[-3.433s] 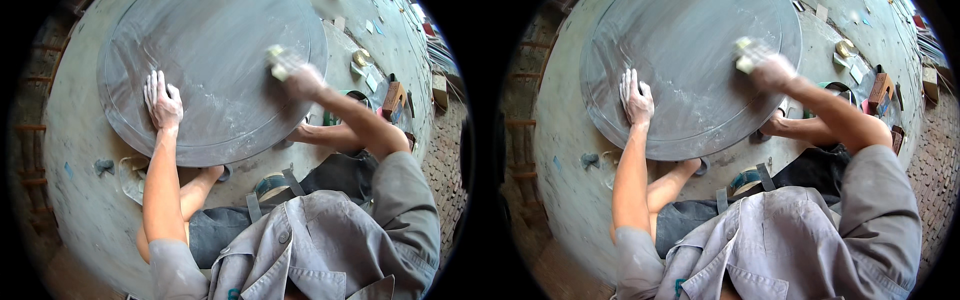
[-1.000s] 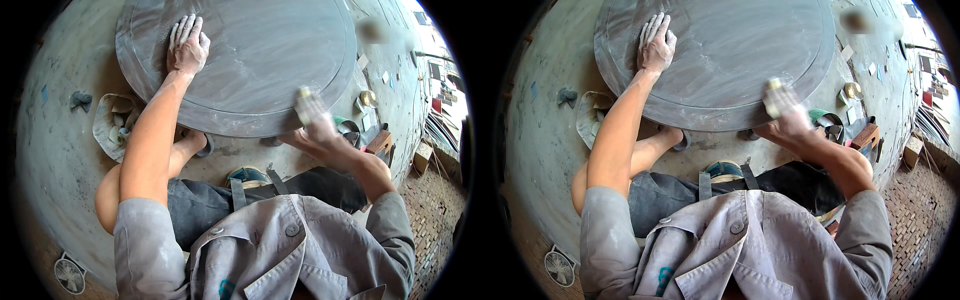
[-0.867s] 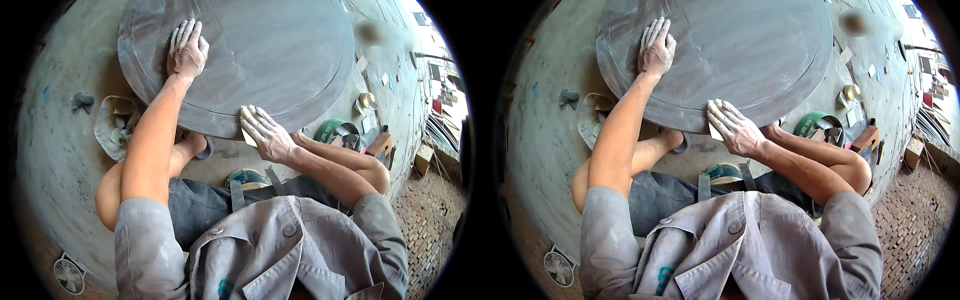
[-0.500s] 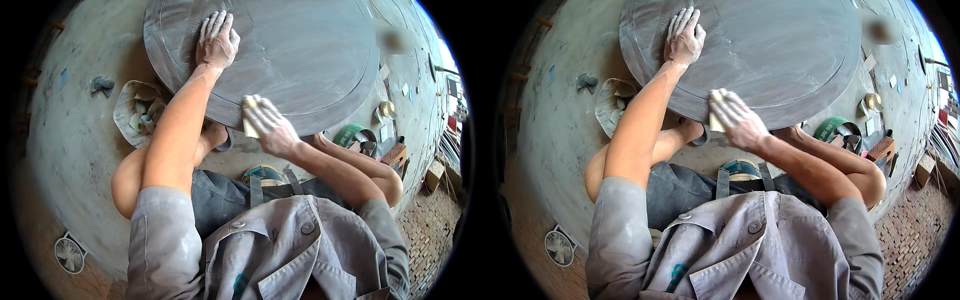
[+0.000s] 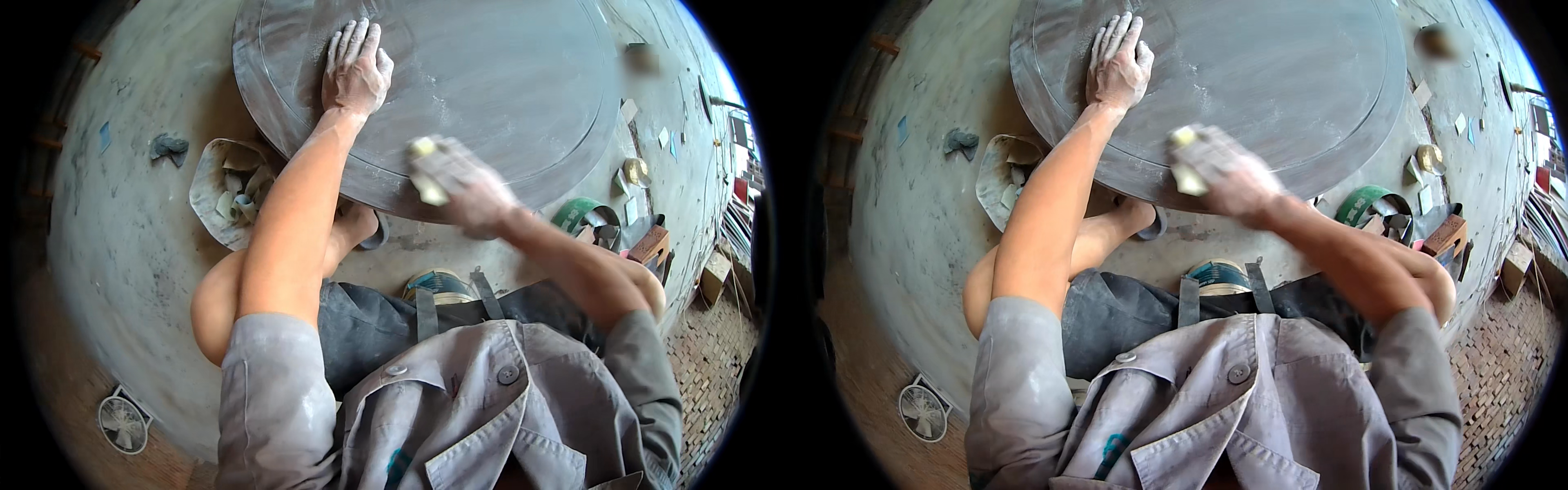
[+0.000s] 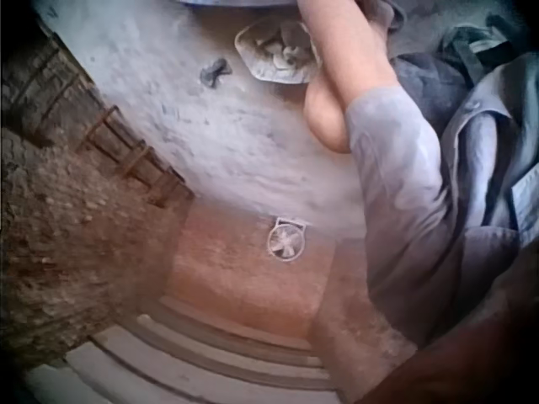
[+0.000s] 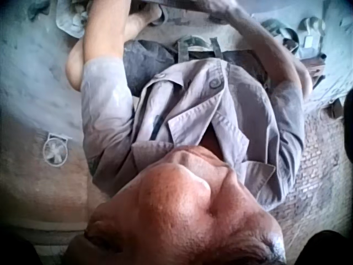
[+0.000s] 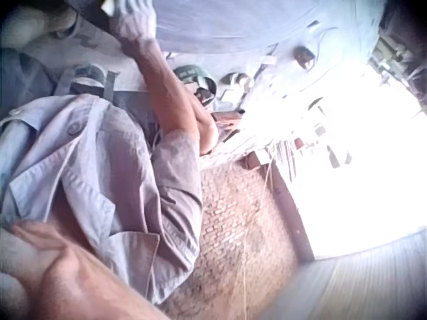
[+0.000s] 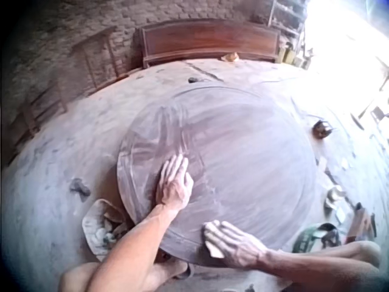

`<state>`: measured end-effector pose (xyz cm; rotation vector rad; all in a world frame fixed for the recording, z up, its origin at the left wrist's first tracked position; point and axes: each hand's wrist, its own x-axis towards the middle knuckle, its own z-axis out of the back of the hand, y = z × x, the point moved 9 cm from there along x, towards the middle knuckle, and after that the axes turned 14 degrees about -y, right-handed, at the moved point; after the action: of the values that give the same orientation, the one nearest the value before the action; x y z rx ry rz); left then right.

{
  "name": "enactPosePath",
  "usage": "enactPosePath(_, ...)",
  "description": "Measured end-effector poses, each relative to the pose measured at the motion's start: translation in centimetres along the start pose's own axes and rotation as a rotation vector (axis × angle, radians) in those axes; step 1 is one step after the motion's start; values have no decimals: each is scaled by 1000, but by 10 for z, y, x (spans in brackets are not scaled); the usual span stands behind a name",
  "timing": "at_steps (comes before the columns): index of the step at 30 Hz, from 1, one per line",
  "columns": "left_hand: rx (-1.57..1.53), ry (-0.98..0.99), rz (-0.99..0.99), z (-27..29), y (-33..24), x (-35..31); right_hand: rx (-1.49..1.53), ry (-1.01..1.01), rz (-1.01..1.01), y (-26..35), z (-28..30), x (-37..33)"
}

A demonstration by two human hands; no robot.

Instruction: The person sits on the floor and sands a large round wooden table top using a sanding block. They repeatedly rub the surface in circular and linear motions, occasionally pausing to adjust the sandpaper.

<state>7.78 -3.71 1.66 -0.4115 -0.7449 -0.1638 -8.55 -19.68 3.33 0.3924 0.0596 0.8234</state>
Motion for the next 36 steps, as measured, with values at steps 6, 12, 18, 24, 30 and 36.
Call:
enactPosePath(6,-11,-11,-10,-2,-6,10,-41,-103,-183,-14,-5,-12)
enactPosePath(12,-14,-25,-18,-6,4,-3,153,-147,-38,9,-5,21)
enactPosePath(18,5,-11,-2,-2,1,6,14,-156,-136,15,-10,17)
enactPosePath(24,-15,-1,-12,-7,0,2,50,-72,-38,-3,-18,20)
enactPosePath(30,7,-19,-24,1,1,7,-59,-181,-113,11,-6,27)
enactPosePath(36,-17,-2,-21,-7,-3,4,51,-161,9,2,-13,24)
